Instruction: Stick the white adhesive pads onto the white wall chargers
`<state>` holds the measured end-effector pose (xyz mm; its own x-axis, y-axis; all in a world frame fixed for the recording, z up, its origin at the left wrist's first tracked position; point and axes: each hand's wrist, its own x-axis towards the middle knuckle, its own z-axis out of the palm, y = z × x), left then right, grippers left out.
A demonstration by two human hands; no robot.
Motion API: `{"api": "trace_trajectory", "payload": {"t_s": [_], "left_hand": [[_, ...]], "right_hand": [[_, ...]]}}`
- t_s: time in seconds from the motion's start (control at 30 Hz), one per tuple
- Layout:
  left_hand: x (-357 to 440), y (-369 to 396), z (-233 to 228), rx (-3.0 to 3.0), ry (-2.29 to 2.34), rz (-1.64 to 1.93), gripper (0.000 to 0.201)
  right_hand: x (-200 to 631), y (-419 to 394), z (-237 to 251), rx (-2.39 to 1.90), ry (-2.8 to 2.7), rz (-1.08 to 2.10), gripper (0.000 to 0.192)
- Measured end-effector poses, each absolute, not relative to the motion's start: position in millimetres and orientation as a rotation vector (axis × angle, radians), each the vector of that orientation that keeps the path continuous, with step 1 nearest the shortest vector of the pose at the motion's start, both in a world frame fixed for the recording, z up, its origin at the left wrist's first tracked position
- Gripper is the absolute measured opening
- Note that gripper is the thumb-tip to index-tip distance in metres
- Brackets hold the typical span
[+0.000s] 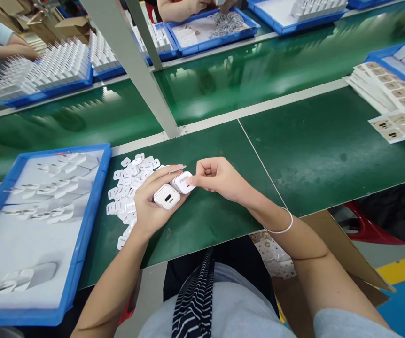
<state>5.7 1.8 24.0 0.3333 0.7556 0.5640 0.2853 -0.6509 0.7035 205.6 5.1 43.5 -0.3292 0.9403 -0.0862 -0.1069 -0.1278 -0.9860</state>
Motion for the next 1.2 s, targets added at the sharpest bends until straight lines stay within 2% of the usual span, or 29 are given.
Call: {"api": "trace_trajectory", "payload": {"t_s": [0.37,0.87,1.2], "left_hand": [[9.8,-1.0,25.9,2.007,0.961,1.328,0.038],[6.1,-1.4,25.3,1.698,0.880,1.197,0.036],[8.1,0.1,22.5,1.719,0.894,1.171,0.037]], "right_hand": [[202.1,8.1,41.2,-0.998,-1.297,1.492,0.054],[195.0,16.7,22.0,-0.848,-1.224,1.533,0.032],[197.0,16.3,12.7,-1.101,-1.439,1.048,0.024]]}}
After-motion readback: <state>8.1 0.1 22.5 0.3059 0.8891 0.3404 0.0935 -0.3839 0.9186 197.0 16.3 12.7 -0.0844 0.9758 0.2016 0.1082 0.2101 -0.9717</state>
